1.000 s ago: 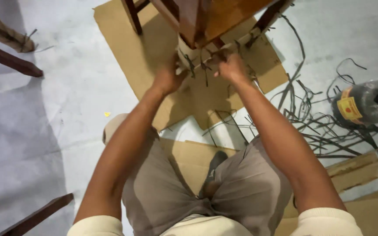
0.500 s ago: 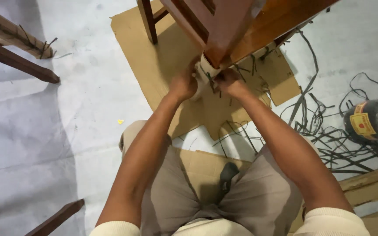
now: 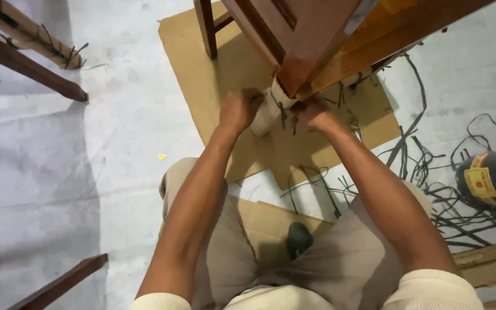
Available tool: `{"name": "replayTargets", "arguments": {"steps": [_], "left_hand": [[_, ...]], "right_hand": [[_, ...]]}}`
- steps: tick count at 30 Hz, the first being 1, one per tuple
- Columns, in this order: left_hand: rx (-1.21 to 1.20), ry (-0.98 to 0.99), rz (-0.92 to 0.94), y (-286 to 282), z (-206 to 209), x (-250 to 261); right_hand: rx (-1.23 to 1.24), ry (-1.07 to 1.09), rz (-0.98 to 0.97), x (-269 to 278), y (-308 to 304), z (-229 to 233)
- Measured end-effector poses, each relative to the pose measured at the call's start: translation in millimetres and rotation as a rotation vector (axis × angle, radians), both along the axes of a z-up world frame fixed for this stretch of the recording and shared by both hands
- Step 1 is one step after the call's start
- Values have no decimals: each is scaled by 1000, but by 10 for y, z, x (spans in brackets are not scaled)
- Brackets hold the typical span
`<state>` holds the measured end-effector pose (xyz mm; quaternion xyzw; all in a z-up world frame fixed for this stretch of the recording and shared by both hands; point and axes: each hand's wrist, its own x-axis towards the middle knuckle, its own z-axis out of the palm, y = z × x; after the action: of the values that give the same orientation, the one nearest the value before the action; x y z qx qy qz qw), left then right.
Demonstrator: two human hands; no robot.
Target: Wrapping chair legs with cardboard and plastic ties for protection during shipping or storage.
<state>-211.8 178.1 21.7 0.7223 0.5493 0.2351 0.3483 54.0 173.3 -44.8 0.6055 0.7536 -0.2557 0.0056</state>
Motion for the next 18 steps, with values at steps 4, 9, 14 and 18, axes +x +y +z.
{"name": "replayTargets", "arguments": {"steps": [4,9,14,18], "left_hand": [[154,-30,61,-157,153,-167],[330,8,89,-283,136,-218],[279,-49,17,-337,-77,-218],[185,-50,21,-420,-87,-144]], "right_hand": [[105,132,28,5,38,25],[439,-93,294,137,22,-57],[502,54,187,-2,-279,256],[289,485,-259,-103,-660,335]]}}
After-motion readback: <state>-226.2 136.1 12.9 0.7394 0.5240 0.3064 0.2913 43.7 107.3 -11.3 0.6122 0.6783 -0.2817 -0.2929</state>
